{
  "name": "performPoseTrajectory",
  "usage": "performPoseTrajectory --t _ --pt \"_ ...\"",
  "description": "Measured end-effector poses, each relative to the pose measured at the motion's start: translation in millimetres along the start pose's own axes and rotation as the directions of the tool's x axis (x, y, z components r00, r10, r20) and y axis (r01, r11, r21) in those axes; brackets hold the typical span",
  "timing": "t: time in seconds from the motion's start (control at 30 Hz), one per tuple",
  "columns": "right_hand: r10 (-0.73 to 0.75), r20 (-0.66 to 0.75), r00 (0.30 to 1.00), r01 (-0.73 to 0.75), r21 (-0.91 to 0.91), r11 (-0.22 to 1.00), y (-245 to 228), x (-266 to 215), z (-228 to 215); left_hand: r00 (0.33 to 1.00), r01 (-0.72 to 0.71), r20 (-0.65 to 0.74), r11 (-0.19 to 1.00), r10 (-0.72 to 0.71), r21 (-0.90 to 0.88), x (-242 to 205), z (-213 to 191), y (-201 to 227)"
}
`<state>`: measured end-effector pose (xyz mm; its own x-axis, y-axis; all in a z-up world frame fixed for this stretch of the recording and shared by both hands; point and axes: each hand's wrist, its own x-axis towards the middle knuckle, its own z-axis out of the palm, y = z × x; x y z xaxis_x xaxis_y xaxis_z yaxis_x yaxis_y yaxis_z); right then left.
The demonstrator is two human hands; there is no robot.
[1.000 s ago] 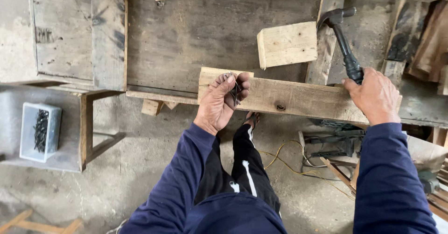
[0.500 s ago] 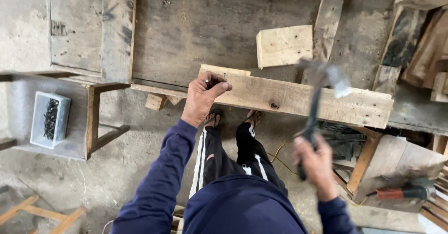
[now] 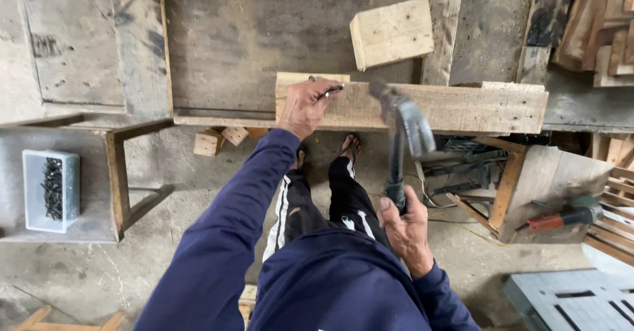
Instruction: The person assembles wooden blocks by placing them on a workbench and securing them with nails using a hammer. The person repeatedly positions the blocks, hammers nails into them, and adjusts their placement to ensure alignment.
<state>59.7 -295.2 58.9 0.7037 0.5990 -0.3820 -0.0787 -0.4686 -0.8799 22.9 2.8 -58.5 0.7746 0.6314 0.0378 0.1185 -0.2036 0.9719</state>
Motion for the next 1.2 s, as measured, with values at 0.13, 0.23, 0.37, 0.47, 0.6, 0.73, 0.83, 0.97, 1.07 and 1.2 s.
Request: performPoseTrajectory --t 0.13,0.23,0.37,0.47,0.6,0.73,0.83,0.97,1.07,1.2 --pt "-0.094 -0.002 0.996 0.094 0.026 0.995 -12.0 -1.0 1.8 0.998 -0.064 -0.021 0.998 0.063 -0.025 -1.3 0.2 0.7" --pt "-0.119 0.012 0.993 0.119 -0.006 0.993 -16.8 -0.7 6.2 1.000 -0.026 0.007 0.997 0.027 -0.070 -0.8 -1.5 1.7" --pt "-0.030 0.016 0.999 0.032 -0.085 0.996 -15.3 6.0 8.8 0.998 -0.053 0.020 0.995 0.055 -0.079 0.7 2.8 -0.9" --pt "0.041 0.020 0.999 -0.035 -0.239 0.970 -14.2 16.3 12.0 0.999 0.006 0.036 0.999 -0.004 -0.037 -1.4 0.0 -3.3" --pt "0.197 -0.002 0.980 -0.188 -0.298 0.936 -20.1 16.0 10.1 0.999 0.041 0.034 0.992 -0.037 -0.123 0.1 1.3 -0.1" --pt "-0.039 0.034 0.999 0.040 -0.010 0.999 -22.9 10.7 11.4 1.000 0.013 0.009 0.997 -0.012 -0.082 2.3 1.3 -3.2" --pt "0.031 0.066 0.997 -0.031 0.011 0.999 -20.0 8.8 12.7 1.000 0.000 0.032 1.000 0.000 -0.027 -2.7 3.1 -8.1" --pt "0.220 0.061 0.974 -0.217 -0.052 0.975 -16.8 11.6 8.6 0.998 0.030 0.057 0.998 -0.027 -0.056 5.3 6.6 -9.8" --pt "0.066 0.080 0.995 -0.078 0.166 0.983 -13.3 -2.3 2.8 0.996 0.094 0.025 0.958 -0.091 -0.271 12.2 -2.8 -4.2" --pt "0.054 0.029 0.998 -0.058 0.164 0.985 -2.3 -14.5 2.2 0.828 0.180 -0.393 0.854 -0.399 -0.487 22.0 -48.0 8.0"
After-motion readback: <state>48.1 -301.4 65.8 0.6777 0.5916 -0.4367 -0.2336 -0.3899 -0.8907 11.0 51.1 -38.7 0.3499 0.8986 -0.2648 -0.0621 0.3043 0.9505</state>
